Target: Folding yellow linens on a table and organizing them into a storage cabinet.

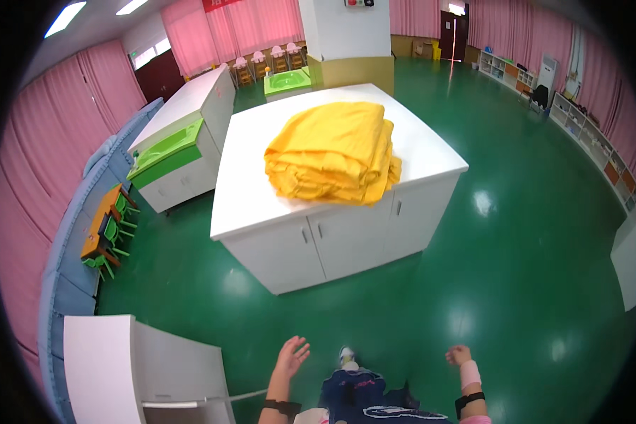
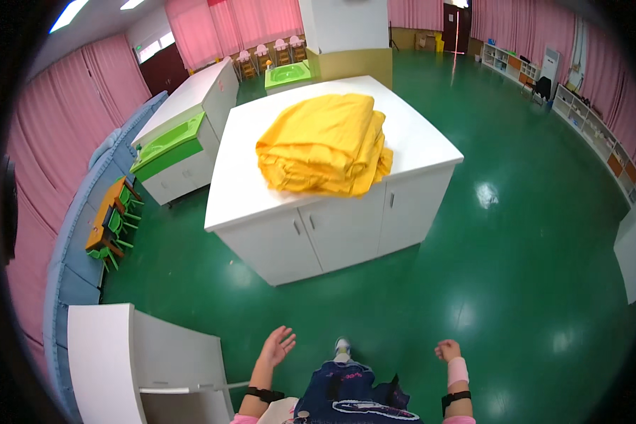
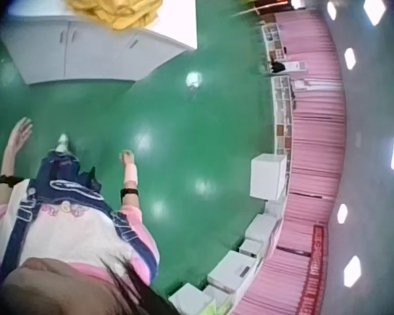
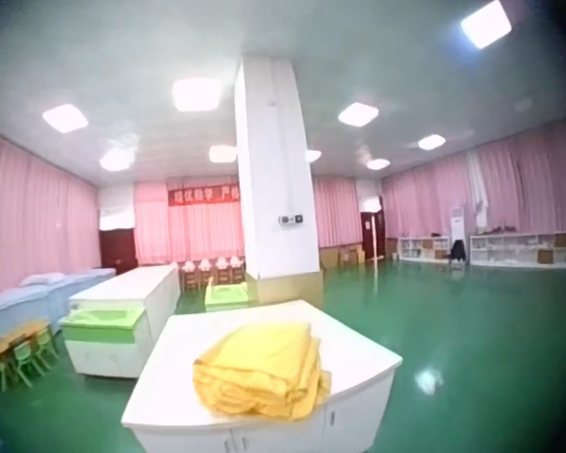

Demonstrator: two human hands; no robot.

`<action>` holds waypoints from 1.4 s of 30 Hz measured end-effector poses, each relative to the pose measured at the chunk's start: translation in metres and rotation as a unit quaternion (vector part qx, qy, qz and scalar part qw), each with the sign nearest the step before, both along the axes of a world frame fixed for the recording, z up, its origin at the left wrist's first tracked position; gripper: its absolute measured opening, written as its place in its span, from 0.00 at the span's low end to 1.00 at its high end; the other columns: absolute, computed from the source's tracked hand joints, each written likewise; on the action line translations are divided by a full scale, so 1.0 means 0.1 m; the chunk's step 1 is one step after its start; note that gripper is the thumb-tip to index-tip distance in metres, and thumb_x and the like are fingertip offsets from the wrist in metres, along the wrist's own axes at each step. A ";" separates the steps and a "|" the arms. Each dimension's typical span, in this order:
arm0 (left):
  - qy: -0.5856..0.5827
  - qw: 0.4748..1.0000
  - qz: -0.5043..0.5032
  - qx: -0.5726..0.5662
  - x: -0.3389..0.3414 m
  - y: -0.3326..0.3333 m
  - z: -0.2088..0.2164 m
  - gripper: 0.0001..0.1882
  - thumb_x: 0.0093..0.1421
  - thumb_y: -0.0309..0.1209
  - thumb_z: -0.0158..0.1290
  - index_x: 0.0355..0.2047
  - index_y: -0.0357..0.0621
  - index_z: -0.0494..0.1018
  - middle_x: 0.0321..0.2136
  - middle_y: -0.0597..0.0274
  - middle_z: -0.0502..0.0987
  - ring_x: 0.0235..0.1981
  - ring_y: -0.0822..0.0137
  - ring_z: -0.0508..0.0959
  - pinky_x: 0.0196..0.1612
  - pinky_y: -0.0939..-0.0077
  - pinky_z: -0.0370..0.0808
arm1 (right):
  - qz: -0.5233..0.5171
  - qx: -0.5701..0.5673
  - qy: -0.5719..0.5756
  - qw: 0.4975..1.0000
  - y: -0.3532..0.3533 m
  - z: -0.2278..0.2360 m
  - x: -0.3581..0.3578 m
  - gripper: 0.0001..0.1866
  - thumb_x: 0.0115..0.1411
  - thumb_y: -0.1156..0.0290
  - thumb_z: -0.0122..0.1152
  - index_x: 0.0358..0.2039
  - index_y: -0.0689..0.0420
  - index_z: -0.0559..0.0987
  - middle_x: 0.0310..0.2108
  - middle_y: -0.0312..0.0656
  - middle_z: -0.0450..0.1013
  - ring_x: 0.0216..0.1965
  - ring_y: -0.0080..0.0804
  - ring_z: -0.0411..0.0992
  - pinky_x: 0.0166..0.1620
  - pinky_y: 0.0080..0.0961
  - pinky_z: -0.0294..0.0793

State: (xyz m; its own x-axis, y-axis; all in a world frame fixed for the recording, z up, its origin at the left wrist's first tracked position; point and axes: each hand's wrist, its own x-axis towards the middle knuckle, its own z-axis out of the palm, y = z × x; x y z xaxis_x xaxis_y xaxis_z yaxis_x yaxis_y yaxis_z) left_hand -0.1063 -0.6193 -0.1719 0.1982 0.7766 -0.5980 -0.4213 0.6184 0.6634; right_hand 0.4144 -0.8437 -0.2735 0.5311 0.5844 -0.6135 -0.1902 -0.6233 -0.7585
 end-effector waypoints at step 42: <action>-0.015 0.926 0.361 0.114 3.49 3.72 1.59 0.24 0.64 0.42 0.36 0.55 0.41 0.56 0.54 0.53 0.62 0.53 0.59 0.65 0.51 0.67 0.66 | 0.670 0.228 -0.008 0.707 9.35 2.75 1.18 0.20 0.59 0.64 0.47 0.50 0.58 0.66 0.48 0.42 0.68 0.48 0.33 0.67 0.50 0.26 0.64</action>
State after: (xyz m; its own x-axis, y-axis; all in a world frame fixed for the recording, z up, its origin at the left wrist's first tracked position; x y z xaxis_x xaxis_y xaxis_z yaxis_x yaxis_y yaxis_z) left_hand 0.2430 -0.2474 -0.0131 -0.4076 0.8188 -0.4042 -0.6896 0.0141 0.7241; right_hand 0.5320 0.0911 0.0011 -0.6810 0.7048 -0.1988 0.3496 0.0743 -0.9339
